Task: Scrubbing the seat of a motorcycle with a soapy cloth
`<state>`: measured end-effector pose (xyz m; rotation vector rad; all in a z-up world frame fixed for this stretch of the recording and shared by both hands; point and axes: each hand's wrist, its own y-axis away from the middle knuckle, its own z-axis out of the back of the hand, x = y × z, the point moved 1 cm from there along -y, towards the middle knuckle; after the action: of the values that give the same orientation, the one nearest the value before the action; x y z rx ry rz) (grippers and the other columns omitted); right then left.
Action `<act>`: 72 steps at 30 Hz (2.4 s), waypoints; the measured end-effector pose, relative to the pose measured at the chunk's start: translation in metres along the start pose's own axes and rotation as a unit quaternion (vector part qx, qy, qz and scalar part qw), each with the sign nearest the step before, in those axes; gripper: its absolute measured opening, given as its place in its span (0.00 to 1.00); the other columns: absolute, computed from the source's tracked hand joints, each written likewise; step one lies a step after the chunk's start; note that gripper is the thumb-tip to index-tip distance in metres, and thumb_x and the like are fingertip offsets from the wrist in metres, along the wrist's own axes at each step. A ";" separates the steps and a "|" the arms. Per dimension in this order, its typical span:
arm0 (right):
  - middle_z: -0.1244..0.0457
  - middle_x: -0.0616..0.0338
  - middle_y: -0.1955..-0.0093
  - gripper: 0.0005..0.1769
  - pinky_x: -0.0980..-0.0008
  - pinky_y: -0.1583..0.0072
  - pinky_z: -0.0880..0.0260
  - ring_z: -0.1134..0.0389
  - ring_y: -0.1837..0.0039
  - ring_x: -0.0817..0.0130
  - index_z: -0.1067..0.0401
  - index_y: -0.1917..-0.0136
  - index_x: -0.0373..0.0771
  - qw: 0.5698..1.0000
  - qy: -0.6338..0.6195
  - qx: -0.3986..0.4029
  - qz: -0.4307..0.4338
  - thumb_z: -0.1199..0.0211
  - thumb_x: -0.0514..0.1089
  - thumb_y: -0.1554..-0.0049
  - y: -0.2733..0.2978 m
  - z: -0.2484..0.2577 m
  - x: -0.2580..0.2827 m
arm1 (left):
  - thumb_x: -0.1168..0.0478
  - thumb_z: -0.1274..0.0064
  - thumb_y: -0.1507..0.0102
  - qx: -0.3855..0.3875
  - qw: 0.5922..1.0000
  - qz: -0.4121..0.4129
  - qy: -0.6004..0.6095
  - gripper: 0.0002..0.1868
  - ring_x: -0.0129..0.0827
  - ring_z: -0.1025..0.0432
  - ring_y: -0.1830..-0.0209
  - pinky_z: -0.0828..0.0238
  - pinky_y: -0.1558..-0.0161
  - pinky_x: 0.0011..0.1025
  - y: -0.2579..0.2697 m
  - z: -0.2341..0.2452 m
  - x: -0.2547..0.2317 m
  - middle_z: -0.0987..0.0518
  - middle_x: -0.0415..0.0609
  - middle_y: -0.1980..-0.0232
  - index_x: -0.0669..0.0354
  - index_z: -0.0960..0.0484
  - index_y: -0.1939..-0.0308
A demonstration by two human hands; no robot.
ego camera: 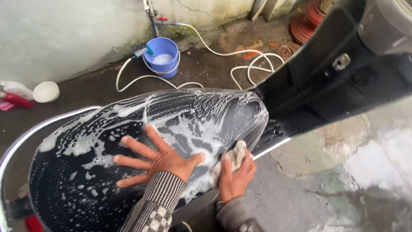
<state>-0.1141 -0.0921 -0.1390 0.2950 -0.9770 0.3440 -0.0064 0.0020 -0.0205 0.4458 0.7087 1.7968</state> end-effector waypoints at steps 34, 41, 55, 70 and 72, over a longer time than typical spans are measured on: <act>0.43 0.52 0.46 0.36 0.50 0.50 0.38 0.42 0.47 0.58 0.41 0.40 0.48 0.839 0.309 0.199 0.401 0.67 0.71 0.50 0.038 -0.019 0.086 | 0.31 0.62 0.48 -0.003 0.998 -0.060 -0.010 0.47 0.50 0.91 0.30 0.66 0.44 0.66 0.013 0.019 0.167 0.90 0.31 0.29 0.21 0.76 0.34; 0.47 0.46 0.41 0.34 0.47 0.51 0.39 0.44 0.44 0.51 0.49 0.36 0.45 0.867 0.361 0.215 0.267 0.57 0.65 0.49 0.060 -0.046 0.118 | 0.34 0.60 0.47 -0.028 0.997 -0.070 0.021 0.45 0.50 0.89 0.30 0.66 0.43 0.66 0.009 0.022 0.170 0.85 0.29 0.28 0.20 0.72 0.35; 0.77 0.63 0.24 0.46 0.35 0.34 0.67 0.76 0.25 0.50 0.67 0.31 0.75 0.741 0.479 0.445 0.155 0.49 0.74 0.57 -0.086 -0.012 0.147 | 0.39 0.59 0.44 -0.012 0.983 -0.168 -0.069 0.36 0.61 0.82 0.31 0.80 0.41 0.72 0.015 0.023 0.040 0.71 0.36 0.27 0.29 0.55 0.35; 0.80 0.67 0.24 0.55 0.33 0.37 0.81 0.83 0.24 0.53 0.69 0.31 0.74 0.774 0.457 0.409 0.159 0.55 0.83 0.68 -0.080 -0.021 0.122 | 0.41 0.48 0.52 -0.399 0.893 0.043 0.204 0.30 0.57 0.60 0.38 0.60 0.45 0.57 0.017 -0.018 0.131 0.48 0.39 0.36 0.37 0.33 0.48; 0.80 0.66 0.24 0.55 0.33 0.37 0.84 0.84 0.25 0.53 0.68 0.31 0.73 0.783 0.450 0.396 0.168 0.57 0.84 0.69 -0.084 -0.022 0.119 | 0.42 0.54 0.48 -0.360 0.840 0.212 0.346 0.29 0.51 0.66 0.36 0.61 0.37 0.45 0.007 -0.003 0.139 0.56 0.39 0.32 0.38 0.37 0.44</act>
<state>-0.0019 -0.1416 -0.0579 0.6392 0.1352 1.1160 -0.0596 0.1311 -0.0239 -0.6422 0.3458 2.5035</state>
